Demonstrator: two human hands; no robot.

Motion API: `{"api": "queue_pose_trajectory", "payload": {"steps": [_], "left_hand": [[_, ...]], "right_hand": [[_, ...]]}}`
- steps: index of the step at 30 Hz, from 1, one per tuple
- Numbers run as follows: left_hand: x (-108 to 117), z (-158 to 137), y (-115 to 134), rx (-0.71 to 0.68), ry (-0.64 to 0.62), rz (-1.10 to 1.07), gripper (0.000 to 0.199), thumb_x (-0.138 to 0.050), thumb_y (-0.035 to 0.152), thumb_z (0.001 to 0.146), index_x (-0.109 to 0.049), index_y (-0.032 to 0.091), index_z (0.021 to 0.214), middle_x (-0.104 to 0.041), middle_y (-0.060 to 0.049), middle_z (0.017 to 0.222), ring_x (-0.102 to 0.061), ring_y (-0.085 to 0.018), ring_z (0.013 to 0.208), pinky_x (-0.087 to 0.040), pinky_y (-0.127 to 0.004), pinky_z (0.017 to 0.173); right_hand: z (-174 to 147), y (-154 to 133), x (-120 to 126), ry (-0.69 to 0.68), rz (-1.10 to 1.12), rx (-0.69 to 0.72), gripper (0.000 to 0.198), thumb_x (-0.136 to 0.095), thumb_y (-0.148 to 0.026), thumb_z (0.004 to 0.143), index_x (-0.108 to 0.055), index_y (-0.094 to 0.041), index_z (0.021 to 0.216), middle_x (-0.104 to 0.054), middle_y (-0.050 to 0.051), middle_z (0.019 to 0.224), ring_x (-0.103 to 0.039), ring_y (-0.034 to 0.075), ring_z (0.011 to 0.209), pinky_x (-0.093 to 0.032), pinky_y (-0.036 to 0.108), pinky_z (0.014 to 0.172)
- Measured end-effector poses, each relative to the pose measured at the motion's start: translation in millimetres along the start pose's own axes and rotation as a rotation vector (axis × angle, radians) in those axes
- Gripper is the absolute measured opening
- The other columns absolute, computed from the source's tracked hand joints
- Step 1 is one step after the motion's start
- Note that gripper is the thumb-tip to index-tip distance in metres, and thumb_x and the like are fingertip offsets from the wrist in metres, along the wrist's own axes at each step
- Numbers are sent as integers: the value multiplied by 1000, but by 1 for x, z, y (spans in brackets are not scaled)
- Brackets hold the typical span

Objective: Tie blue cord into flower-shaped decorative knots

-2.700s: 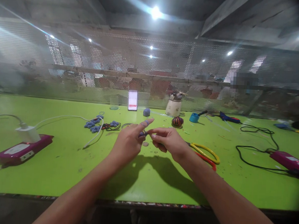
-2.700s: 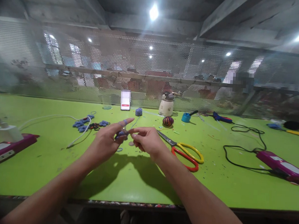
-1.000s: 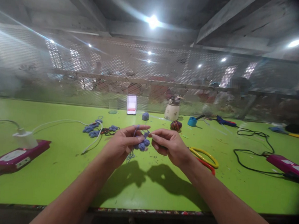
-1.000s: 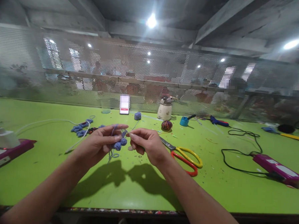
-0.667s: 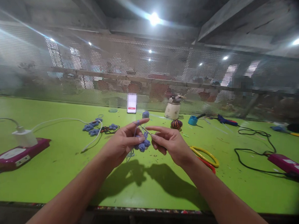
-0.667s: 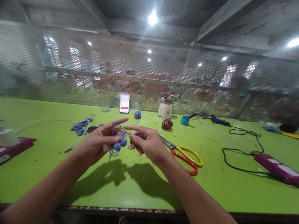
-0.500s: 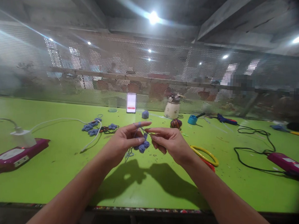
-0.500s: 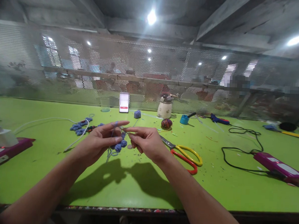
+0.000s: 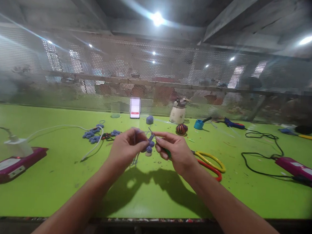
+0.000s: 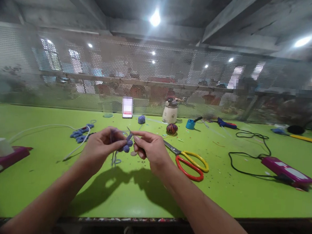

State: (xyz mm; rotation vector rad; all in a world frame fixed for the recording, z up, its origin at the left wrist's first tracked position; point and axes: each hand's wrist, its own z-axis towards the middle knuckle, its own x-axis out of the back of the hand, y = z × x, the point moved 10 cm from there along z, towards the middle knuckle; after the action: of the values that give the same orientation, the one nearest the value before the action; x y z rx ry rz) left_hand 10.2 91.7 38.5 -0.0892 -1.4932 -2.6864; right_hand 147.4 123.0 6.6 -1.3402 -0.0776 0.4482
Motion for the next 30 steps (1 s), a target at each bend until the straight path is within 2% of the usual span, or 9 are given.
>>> {"api": "queue_pose_trajectory", "payload": {"steps": [2,5,8,14,20,24,30], "left_hand": [[1,1,-13,156,3,-199,28,-72,11,72,-64,15,99,-67,-1,70,-64,-15,65,-51,-29,65],[-7,-3,-23,368,-25,-540,65,-76,1,67,-53,11,126,-71,-2,72,-66,-13,66,-53,-24,66],[-11,-5,-21,426,-52,-661,78,-75,-4,67,-44,11,137,-72,-3,73,-66,-12,65,-53,-21,67],[-7,-3,-20,410,-62,-616,69,-77,-2,66,-56,11,130,-70,-2,76,-64,-12,68,-53,-23,65],[-2,0,-24,346,-67,-542,57,-80,6,66,-66,15,121,-68,-2,78,-63,-12,70,-48,-23,64],[-3,-1,-27,380,-81,-513,57,-79,6,65,-67,15,120,-68,-3,78,-62,-13,69,-47,-25,65],[-6,-3,-27,448,-129,-491,50,-77,4,67,-69,12,116,-70,-6,78,-64,-15,71,-48,-29,70]], "right_hand": [[-2,-2,-4,-16,24,21,39,-77,-33,72,-74,-17,107,-59,-3,54,-41,4,39,-25,19,39],[-4,-7,-10,-57,16,49,39,-75,-31,74,-74,-19,111,-57,-4,54,-40,4,41,-24,20,40],[-4,-13,-9,-75,-14,71,33,-72,-29,77,-76,-21,109,-54,-5,53,-37,4,41,-23,21,40],[-5,-24,-6,-102,-126,122,31,-69,-25,78,-76,-20,108,-50,-5,51,-32,5,42,-19,23,40],[-3,-27,-4,-158,-188,122,32,-68,-28,79,-75,-16,108,-46,-6,49,-33,6,42,-18,22,41],[-4,-30,-6,-240,-282,106,32,-66,-27,80,-76,-15,108,-46,-6,48,-32,5,41,-19,23,41],[-11,-42,-12,-335,-510,208,28,-60,-24,86,-77,-15,105,-38,-6,49,-27,7,46,-22,23,45]]}}
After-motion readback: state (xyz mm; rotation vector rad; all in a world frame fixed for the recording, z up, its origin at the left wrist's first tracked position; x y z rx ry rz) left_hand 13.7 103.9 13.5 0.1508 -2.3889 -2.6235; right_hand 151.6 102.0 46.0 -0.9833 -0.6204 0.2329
